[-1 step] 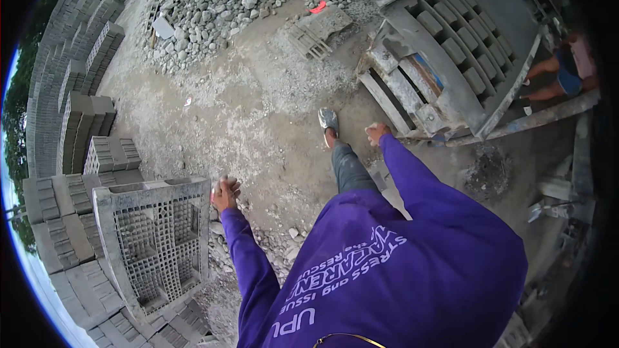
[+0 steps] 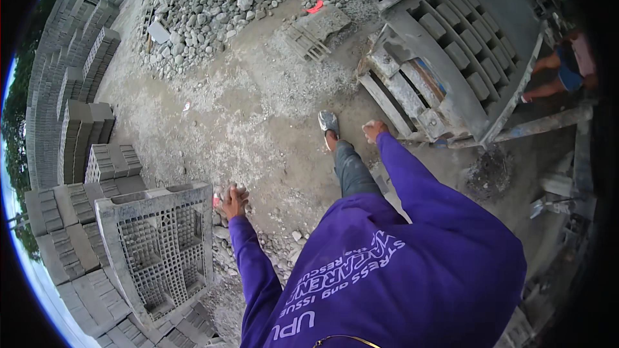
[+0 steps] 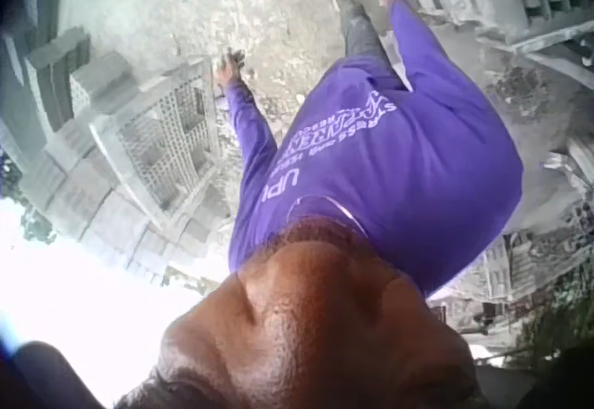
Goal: The person uses a shovel to scrape and move loose debris and dust on a concrete floor. They then use a metal rod to scrape and clean the interior surfaces of a concrete block mold, removing residue from the cavities.
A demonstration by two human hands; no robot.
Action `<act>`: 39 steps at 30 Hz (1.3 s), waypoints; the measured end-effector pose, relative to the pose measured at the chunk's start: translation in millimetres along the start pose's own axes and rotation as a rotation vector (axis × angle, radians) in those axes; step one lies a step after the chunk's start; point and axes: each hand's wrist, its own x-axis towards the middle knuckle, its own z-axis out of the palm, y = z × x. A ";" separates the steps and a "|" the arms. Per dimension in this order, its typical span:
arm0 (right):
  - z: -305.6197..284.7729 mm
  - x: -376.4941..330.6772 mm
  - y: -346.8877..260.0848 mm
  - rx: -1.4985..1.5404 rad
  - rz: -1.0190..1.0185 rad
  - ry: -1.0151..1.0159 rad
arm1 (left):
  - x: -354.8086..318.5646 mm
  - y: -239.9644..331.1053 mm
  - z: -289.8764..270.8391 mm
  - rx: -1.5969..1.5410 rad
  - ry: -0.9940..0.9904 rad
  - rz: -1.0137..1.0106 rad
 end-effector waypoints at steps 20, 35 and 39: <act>-12.4 288.3 -97.4 -0.105 0.312 0.302 | -26.1 36.1 -16.4 0.357 0.036 -0.909; 10.9 228.2 -151.9 -0.113 0.230 0.708 | 142.9 68.7 -1.0 0.521 -0.253 -0.566; -12.0 136.5 -197.6 -0.114 -0.028 0.826 | 191.4 108.5 11.6 0.523 -0.303 -0.444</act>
